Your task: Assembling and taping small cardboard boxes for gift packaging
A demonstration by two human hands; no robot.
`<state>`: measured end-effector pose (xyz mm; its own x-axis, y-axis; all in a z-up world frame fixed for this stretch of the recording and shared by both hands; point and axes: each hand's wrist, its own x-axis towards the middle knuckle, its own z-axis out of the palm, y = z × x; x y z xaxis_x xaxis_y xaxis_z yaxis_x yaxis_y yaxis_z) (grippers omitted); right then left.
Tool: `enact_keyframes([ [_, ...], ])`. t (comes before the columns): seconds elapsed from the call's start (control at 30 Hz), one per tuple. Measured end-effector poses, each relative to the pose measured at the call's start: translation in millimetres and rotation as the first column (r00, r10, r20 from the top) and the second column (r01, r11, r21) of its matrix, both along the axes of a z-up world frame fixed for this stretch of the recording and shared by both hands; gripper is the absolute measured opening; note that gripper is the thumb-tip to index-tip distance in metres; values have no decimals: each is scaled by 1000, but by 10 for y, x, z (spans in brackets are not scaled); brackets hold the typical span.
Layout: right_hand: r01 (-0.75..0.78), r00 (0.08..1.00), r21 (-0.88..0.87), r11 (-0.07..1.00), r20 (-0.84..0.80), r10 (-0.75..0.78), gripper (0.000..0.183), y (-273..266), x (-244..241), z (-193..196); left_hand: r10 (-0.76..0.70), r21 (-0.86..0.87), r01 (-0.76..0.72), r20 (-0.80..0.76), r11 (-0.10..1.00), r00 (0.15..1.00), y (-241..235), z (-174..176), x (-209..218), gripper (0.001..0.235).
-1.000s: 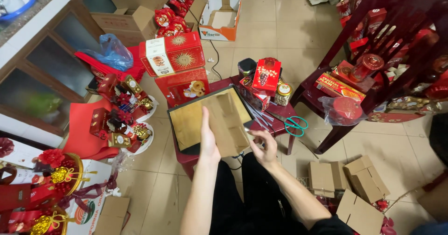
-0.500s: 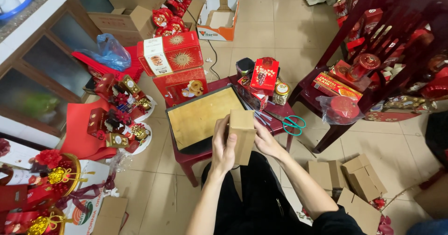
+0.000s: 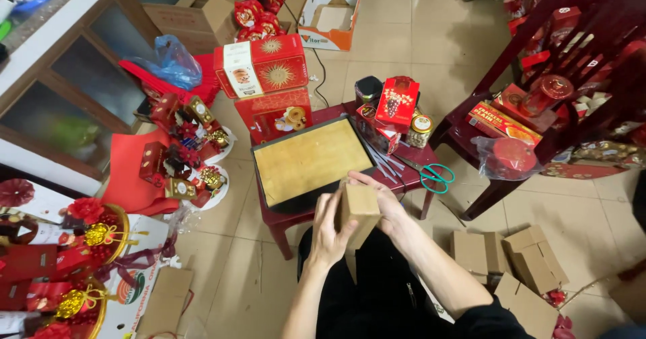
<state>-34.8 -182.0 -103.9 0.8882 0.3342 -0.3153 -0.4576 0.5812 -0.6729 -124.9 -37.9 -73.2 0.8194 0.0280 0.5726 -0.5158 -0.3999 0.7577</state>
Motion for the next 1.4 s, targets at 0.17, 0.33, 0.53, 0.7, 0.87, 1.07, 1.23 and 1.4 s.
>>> enact_keyframes([
  [0.17,-42,999,-145,989,-28,38,48,39,71,199,27,73,-31,63,997,998,82,-290,4,84],
  [0.33,-23,999,-190,982,20,27,52,1,81,553,78,49,-81,66,996,995,100,-567,21,87],
  [0.53,20,997,-207,978,81,-3,38,-28,50,721,103,-25,-101,85,995,991,34,-705,83,85],
  [0.7,66,993,-253,965,109,-39,35,-48,72,638,101,-101,-93,78,990,992,-33,-737,175,84],
  [0.87,157,973,-292,944,208,-98,35,-32,-65,880,106,-139,-97,62,986,992,-34,-743,257,86],
  [1.07,191,968,-272,943,211,-135,35,7,-147,932,116,-165,-109,34,980,993,-54,-771,316,84],
  [1.23,231,943,-273,934,299,-146,33,21,-111,796,167,-213,-176,-57,961,984,-54,-738,401,83],
  [1.4,303,895,-312,900,417,-157,32,64,-247,893,185,-265,-211,-119,941,975,-60,-650,553,83],
])
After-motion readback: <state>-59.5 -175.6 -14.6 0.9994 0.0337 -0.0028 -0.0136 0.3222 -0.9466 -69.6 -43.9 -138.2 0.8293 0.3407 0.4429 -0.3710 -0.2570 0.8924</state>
